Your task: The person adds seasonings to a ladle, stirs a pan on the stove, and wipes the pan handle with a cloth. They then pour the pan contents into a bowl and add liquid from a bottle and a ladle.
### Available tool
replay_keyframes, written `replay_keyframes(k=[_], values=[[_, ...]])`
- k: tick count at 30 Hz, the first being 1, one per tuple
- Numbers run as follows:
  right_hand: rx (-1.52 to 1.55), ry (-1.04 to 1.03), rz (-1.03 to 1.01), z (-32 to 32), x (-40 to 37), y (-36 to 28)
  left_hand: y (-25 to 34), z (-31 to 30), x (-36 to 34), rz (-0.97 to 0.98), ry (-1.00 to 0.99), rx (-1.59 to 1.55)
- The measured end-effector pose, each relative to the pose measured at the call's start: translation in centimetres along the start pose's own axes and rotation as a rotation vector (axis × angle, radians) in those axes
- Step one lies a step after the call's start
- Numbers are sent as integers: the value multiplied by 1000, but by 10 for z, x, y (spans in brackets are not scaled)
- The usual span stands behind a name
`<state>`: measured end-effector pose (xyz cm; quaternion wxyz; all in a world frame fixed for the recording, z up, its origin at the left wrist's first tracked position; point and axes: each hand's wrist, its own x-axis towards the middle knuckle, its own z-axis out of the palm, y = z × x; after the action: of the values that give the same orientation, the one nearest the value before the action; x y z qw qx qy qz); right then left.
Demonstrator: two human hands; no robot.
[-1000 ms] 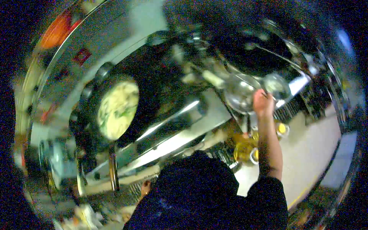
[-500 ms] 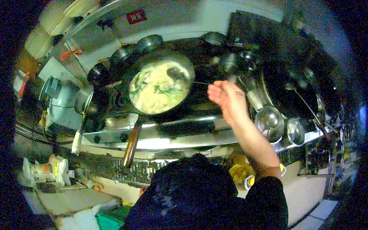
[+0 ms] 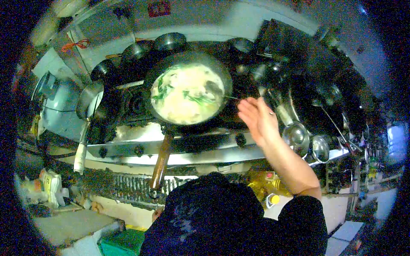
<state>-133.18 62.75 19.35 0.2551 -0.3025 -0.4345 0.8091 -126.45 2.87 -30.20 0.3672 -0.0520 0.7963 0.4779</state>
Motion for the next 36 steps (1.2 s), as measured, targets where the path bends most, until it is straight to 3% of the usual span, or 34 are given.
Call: replay_keyframes(k=[3,6,7,10,11,14,17,20,22,26,29,32,36], values=[[-37,34,-33,3,5,3,20,-26,19,-461,-438,-1354],[-72,56,-65,13,14,3,26,-36,45,-530,-336,-1259],[-88,64,-77,15,19,4,49,-30,39,-394,-93,-827],[-125,78,-102,23,38,7,53,-46,54,-439,-292,-1006],[-131,77,-105,27,43,8,64,-35,48,-370,-23,-711],[-147,84,-132,41,52,9,60,-54,59,-548,-523,-1393],[-176,88,-156,52,68,13,51,-54,59,-526,-537,-1406],[-200,84,-172,68,79,18,53,-43,47,-369,-127,-875],[-216,65,-179,77,86,22,14,-38,59,-441,-132,-907],[-232,76,-148,101,98,29,19,-43,47,-590,-135,-1129],[-280,62,-134,117,103,37,44,-45,23,-303,-120,-919],[-257,23,-113,134,97,47,67,-32,9,-256,117,-563],[-252,-25,-80,150,83,57,71,-34,7,-284,27,-945]])
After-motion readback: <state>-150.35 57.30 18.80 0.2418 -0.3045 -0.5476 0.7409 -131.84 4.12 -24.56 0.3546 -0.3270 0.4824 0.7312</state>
